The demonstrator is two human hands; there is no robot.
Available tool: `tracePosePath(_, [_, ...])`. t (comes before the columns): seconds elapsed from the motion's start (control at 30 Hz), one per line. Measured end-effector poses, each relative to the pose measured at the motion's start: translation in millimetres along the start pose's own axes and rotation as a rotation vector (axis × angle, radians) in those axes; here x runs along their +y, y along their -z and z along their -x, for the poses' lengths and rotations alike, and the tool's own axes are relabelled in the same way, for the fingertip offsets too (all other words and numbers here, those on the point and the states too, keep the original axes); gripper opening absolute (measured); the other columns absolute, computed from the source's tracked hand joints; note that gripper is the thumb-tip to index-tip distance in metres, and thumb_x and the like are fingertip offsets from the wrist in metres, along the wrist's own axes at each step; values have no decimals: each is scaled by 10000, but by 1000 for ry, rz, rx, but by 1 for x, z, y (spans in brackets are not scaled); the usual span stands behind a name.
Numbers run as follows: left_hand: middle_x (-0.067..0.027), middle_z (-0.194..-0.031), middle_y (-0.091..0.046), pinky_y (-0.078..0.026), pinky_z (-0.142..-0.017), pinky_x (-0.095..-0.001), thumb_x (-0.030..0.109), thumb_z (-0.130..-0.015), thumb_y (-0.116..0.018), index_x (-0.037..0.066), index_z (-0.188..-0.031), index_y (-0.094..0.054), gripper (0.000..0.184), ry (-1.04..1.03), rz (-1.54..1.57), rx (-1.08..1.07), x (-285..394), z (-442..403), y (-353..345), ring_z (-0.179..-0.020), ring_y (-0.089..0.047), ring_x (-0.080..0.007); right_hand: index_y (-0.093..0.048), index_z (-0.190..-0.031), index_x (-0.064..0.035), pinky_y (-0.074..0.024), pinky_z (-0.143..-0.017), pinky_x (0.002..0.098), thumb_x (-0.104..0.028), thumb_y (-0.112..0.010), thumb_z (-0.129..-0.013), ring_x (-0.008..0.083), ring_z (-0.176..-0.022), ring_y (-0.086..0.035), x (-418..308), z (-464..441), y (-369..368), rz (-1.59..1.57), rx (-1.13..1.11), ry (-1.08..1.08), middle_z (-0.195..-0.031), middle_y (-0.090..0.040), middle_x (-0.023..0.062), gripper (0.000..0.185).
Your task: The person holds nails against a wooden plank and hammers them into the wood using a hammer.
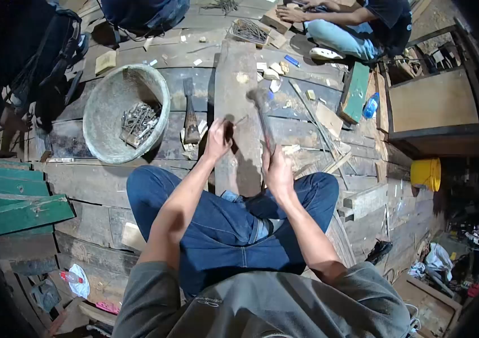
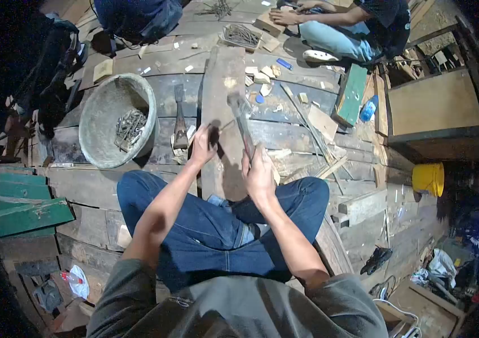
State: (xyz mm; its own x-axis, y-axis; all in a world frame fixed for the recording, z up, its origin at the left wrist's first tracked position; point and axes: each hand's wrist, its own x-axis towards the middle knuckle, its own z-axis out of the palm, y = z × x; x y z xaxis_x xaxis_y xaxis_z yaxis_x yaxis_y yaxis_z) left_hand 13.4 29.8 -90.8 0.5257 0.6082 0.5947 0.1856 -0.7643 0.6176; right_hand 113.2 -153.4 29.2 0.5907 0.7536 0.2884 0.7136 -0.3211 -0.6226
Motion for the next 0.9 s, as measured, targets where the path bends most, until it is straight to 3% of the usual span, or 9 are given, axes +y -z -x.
tracePosePath(0.03, [-275,-991,-625,-495,-856,-478,-70,-705,-596,-90,-993,-616,290,-36,-56,59,4,-4,0,-949,-594,-458,-546,-1087,81,-474,-604,569,-203,-567,-970,517,-701,-629,-4,6,2,53,-184,-199,-684,-611,311,308])
tracePosePath(0.1, [-281,-993,-638,-497,-868,-482,-63,-742,-591,-107,-997,-633,263,130,83,-201,5,-8,6,-949,-605,-453,-558,-1047,68,-473,-632,573,-230,-552,-979,523,-733,-622,1,8,1,85,-302,-231,-722,-607,330,305])
tracePosePath(0.17, [-281,-1014,-641,-497,-882,-481,-73,-746,-585,-113,-1007,-633,268,-21,-64,51,-4,6,-9,-974,-602,-455,-570,-951,51,-476,-606,553,-225,-567,-976,513,-726,-625,0,6,5,53,-194,-157,-766,-616,322,277])
tracePosePath(0.37, [-272,-1020,-631,-493,-897,-482,-86,-730,-608,-112,-989,-607,261,16,94,29,4,-6,1,-977,-590,-474,-590,-940,53,-484,-586,501,-168,-600,-962,481,-692,-642,-47,-12,46,-61,-131,-277,-725,-611,291,222])
tracePosePath(0.5, [-242,-931,-608,-484,-810,-488,-87,-743,-618,-65,-946,-601,204,85,74,-31,14,-11,8,-904,-584,-441,-591,-934,42,-488,-612,437,-167,-613,-935,366,-642,-646,-10,-6,18,-291,-144,-267,-681,-625,208,211])
tracePosePath(0.67, [-213,-878,-598,-474,-761,-477,-18,-829,-601,-48,-891,-603,68,182,125,-74,15,-15,7,-872,-579,-421,-641,-986,32,-491,-673,494,-397,-592,-977,438,-726,-651,-4,0,10,-48,-303,-354,-730,-640,258,433])
tracePosePath(0.77, [-224,-874,-594,-471,-760,-483,-36,-808,-587,-60,-897,-589,92,157,119,-28,12,-13,3,-864,-573,-435,-640,-1046,47,-495,-620,497,-342,-534,-1017,454,-685,-652,-16,2,9,-32,-324,-383,-675,-615,278,404])
tracePosePath(0.83, [-311,-1028,-589,-467,-837,-510,-71,-702,-583,-102,-1002,-578,301,-37,79,26,2,-6,3,-965,-561,-489,-632,-1064,52,-490,-590,517,-298,-514,-1028,475,-676,-647,-25,4,6,-119,-160,-209,-669,-609,289,370])
tracePosePath(0.9, [-328,-1109,-582,-471,-890,-505,-78,-670,-608,-112,-1040,-583,372,-85,56,85,-6,1,-5,-1034,-556,-493,-615,-1044,74,-483,-596,548,-307,-520,-1020,496,-690,-641,-25,2,3,-16,-272,-295,-683,-602,323,394])
